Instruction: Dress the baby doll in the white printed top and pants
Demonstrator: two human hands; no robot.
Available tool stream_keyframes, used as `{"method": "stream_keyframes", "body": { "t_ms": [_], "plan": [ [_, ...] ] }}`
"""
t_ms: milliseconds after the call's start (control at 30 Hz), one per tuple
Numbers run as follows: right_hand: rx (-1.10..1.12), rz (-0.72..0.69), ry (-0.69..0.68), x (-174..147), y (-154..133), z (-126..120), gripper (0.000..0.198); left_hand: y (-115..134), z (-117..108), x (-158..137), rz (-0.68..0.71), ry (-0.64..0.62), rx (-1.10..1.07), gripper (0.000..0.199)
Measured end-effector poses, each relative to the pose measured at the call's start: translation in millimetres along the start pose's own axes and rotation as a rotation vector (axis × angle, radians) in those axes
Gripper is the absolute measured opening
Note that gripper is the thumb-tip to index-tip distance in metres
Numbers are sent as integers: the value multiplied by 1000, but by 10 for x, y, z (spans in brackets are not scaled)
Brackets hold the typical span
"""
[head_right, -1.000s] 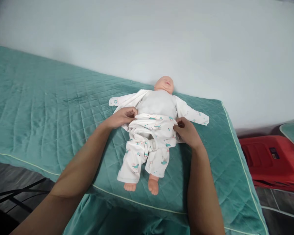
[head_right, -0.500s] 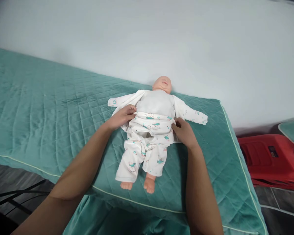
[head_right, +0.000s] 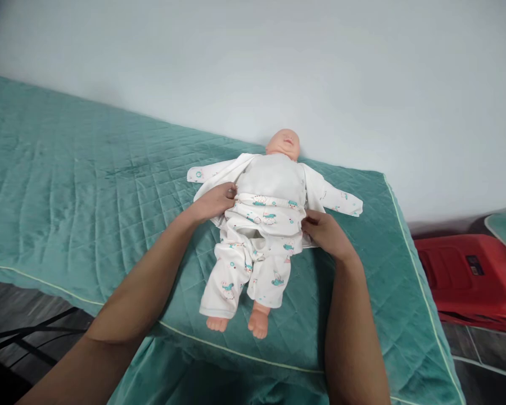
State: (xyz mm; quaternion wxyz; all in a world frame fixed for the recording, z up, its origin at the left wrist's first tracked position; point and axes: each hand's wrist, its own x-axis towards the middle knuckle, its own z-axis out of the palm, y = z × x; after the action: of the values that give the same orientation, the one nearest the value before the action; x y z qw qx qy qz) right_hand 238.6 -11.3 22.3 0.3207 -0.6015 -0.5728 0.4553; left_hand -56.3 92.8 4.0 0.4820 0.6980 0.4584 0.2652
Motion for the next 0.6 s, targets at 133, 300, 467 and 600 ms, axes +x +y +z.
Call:
{"method": "stream_keyframes", "body": {
  "t_ms": [133,300,467,600],
  "plan": [
    [109,0,-85,-30,-56,29,28,3,-17,22,37,-34,63,17],
    [227,4,-58,-62,-1,-50,35,-25,-48,34,69,-102,42,10],
    [297,6,-46,-50,23,-18,33,-13,-51,45,47,-117,-1,8],
    [252,14,8,-27,24,41,32,15,-45,42,44,-76,-46,11]
  ]
}}
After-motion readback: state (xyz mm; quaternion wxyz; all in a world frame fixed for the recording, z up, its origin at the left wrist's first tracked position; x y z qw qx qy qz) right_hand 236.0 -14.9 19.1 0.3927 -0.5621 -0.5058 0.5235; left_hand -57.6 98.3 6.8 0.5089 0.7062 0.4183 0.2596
